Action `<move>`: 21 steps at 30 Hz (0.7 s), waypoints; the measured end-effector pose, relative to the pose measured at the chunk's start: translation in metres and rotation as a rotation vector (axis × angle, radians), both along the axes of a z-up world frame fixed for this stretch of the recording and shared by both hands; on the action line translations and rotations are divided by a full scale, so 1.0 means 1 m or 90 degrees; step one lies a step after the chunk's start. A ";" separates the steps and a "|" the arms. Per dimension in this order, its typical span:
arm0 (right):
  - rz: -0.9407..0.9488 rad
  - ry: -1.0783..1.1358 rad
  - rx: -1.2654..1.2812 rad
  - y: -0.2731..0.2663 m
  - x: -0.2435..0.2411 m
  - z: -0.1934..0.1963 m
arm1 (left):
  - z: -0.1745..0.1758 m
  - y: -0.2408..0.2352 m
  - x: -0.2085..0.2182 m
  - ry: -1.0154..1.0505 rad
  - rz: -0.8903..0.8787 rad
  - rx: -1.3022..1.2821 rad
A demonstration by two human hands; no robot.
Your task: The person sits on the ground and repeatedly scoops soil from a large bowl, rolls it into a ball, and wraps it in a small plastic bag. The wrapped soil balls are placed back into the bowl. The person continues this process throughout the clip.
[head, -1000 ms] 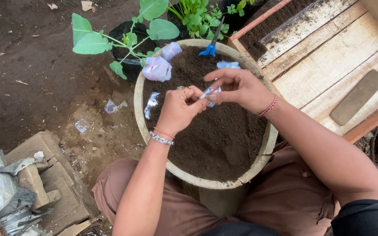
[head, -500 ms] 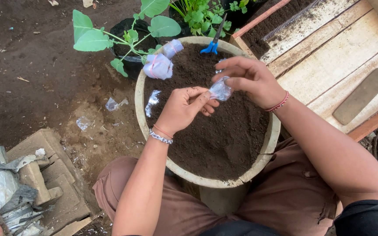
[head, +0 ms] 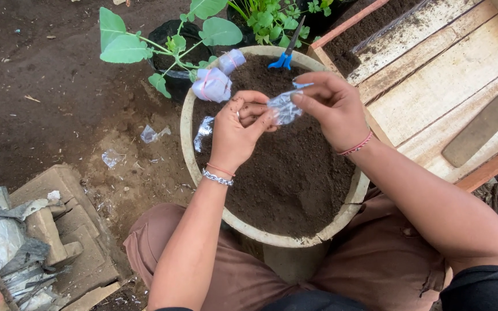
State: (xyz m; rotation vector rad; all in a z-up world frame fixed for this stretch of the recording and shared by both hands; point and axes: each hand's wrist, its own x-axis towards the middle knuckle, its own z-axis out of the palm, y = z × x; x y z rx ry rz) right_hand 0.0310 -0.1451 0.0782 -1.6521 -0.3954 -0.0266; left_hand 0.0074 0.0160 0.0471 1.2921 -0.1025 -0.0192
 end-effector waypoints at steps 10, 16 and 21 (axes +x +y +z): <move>0.042 0.210 0.124 0.001 0.004 -0.007 | 0.009 0.002 -0.005 -0.070 -0.004 0.141; -0.023 0.152 0.109 0.004 0.005 -0.014 | 0.005 0.001 -0.004 -0.068 0.004 0.121; -0.100 0.145 0.144 0.005 0.011 -0.038 | -0.006 0.004 -0.002 -0.076 -0.015 0.105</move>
